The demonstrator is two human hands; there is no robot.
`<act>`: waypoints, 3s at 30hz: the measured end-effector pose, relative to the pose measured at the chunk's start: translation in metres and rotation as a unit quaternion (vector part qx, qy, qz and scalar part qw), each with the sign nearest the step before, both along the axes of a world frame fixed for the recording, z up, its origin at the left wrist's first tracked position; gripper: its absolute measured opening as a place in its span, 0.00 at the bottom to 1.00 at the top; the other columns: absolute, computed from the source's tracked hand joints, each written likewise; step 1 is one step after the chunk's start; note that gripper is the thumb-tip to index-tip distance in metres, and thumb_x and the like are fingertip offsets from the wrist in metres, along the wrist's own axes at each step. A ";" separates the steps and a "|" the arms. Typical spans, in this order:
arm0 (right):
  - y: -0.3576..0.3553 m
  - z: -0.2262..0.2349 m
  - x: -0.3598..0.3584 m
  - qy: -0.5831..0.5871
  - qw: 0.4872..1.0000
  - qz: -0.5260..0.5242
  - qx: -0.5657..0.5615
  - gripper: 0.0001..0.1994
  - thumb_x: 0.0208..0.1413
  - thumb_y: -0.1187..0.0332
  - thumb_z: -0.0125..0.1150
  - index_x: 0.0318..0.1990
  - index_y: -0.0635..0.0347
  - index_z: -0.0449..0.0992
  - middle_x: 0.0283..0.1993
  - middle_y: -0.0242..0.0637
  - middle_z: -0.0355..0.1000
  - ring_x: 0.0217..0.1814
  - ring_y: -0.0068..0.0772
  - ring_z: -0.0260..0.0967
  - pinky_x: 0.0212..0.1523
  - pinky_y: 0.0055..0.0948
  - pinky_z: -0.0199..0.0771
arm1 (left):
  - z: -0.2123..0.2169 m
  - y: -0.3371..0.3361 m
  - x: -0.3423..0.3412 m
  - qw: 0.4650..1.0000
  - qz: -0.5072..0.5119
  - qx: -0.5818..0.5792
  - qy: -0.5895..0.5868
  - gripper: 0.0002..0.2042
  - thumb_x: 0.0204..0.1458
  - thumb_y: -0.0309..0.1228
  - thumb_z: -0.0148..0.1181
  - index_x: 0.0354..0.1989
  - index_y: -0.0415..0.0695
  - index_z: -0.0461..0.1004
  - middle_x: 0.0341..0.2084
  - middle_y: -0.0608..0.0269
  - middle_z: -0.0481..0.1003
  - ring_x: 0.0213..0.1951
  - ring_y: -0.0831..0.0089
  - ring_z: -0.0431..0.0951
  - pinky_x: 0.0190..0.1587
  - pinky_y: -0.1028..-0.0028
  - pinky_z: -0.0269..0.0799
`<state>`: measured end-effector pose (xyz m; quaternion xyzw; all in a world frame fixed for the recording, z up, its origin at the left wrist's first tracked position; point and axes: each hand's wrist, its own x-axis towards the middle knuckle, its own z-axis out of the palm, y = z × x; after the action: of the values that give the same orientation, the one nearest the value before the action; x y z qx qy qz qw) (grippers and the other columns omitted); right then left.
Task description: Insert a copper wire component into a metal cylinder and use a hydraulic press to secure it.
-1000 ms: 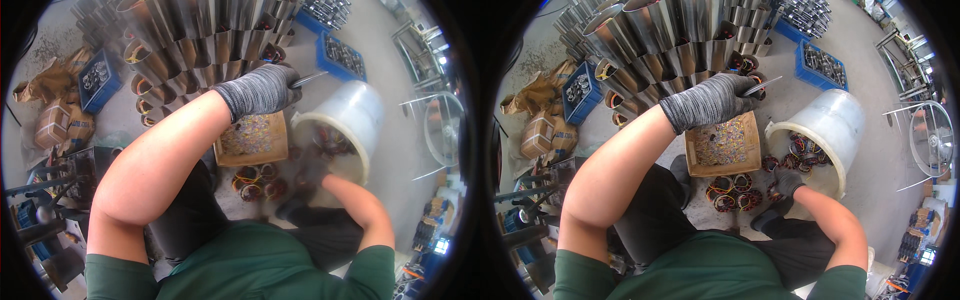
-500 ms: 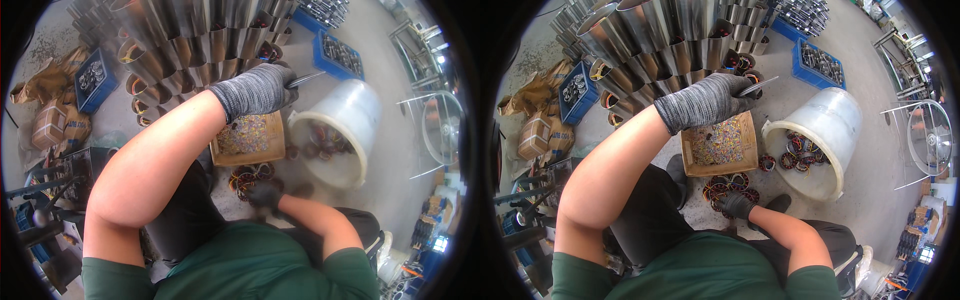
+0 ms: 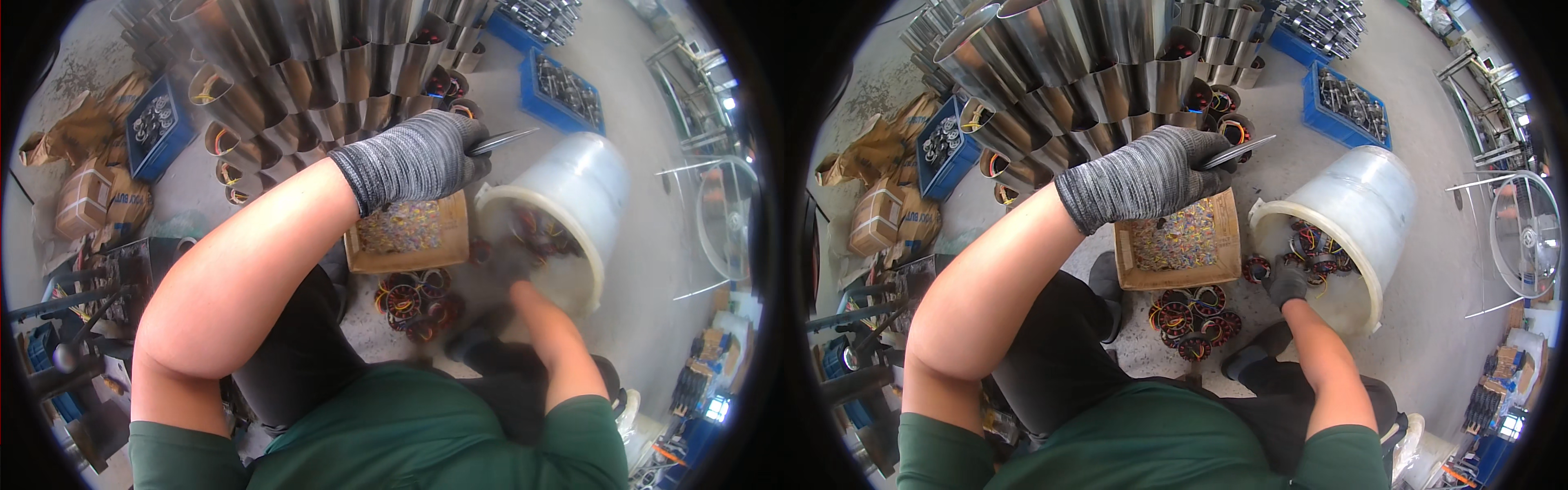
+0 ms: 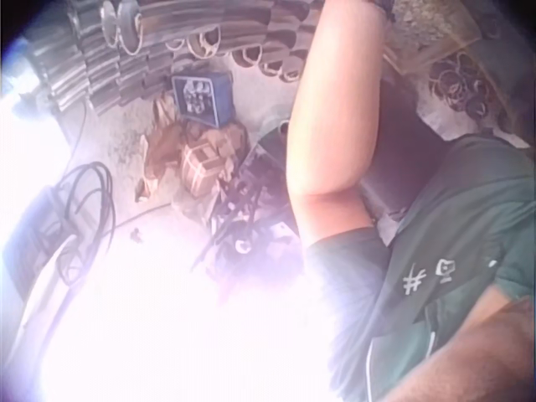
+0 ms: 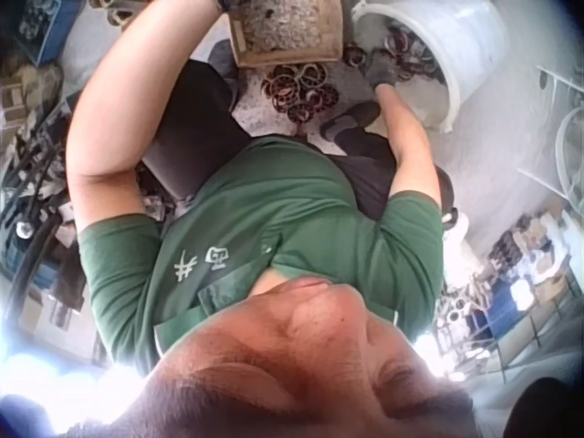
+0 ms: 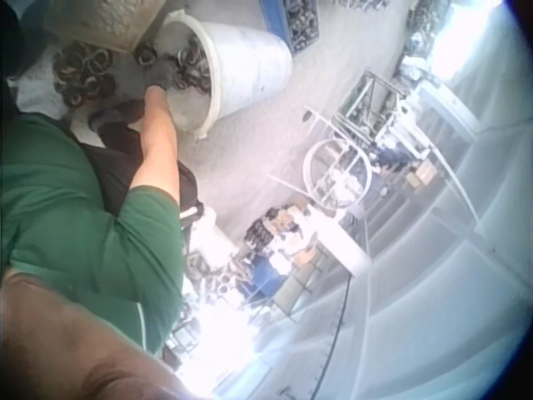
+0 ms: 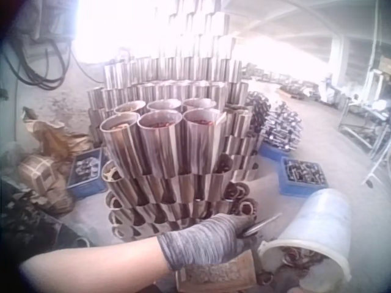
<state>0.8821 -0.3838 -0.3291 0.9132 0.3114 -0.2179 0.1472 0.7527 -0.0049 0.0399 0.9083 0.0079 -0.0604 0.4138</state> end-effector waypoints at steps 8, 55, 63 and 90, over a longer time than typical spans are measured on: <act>-0.014 -0.088 0.018 -0.016 0.972 -0.221 0.083 0.46 0.43 0.42 0.71 0.71 0.48 0.62 0.63 0.53 0.70 0.66 0.52 0.68 0.65 0.50 0.65 | 0.002 0.000 -0.004 1.000 0.007 0.006 0.027 0.21 0.63 0.37 0.60 0.62 0.44 0.73 0.47 0.50 0.81 0.49 0.64 0.81 0.57 0.67 0.74; -0.120 -0.088 0.108 -0.020 0.666 -0.556 0.497 0.48 0.41 0.62 0.82 0.69 0.64 0.60 0.63 0.47 0.70 0.59 0.41 0.72 0.60 0.38 0.72 | -0.003 0.003 -0.001 1.000 0.006 -0.010 0.016 0.17 0.62 0.35 0.61 0.58 0.43 0.76 0.43 0.52 0.82 0.44 0.68 0.81 0.53 0.67 0.74; -0.112 -0.012 0.050 0.297 0.650 -0.590 0.375 0.33 0.48 0.51 0.71 0.61 0.45 0.65 0.57 0.32 0.72 0.54 0.35 0.72 0.54 0.45 0.69 | -0.001 0.008 -0.004 0.999 0.014 -0.022 0.023 0.17 0.62 0.34 0.62 0.58 0.43 0.75 0.39 0.55 0.82 0.41 0.74 0.79 0.50 0.70 0.76; 0.040 0.086 -0.085 0.197 0.955 -0.196 0.104 0.30 0.59 0.43 0.59 0.59 0.57 0.77 0.56 0.53 0.76 0.59 0.50 0.74 0.58 0.47 0.71 | -0.001 -0.003 0.004 0.999 -0.011 -0.003 0.050 0.20 0.62 0.35 0.61 0.61 0.41 0.73 0.46 0.50 0.81 0.49 0.67 0.80 0.57 0.68 0.73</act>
<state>0.7973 -0.3442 -0.2433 0.9055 0.1704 -0.3844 -0.0581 0.7568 -0.0076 0.0387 0.9028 0.0183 -0.1110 0.4151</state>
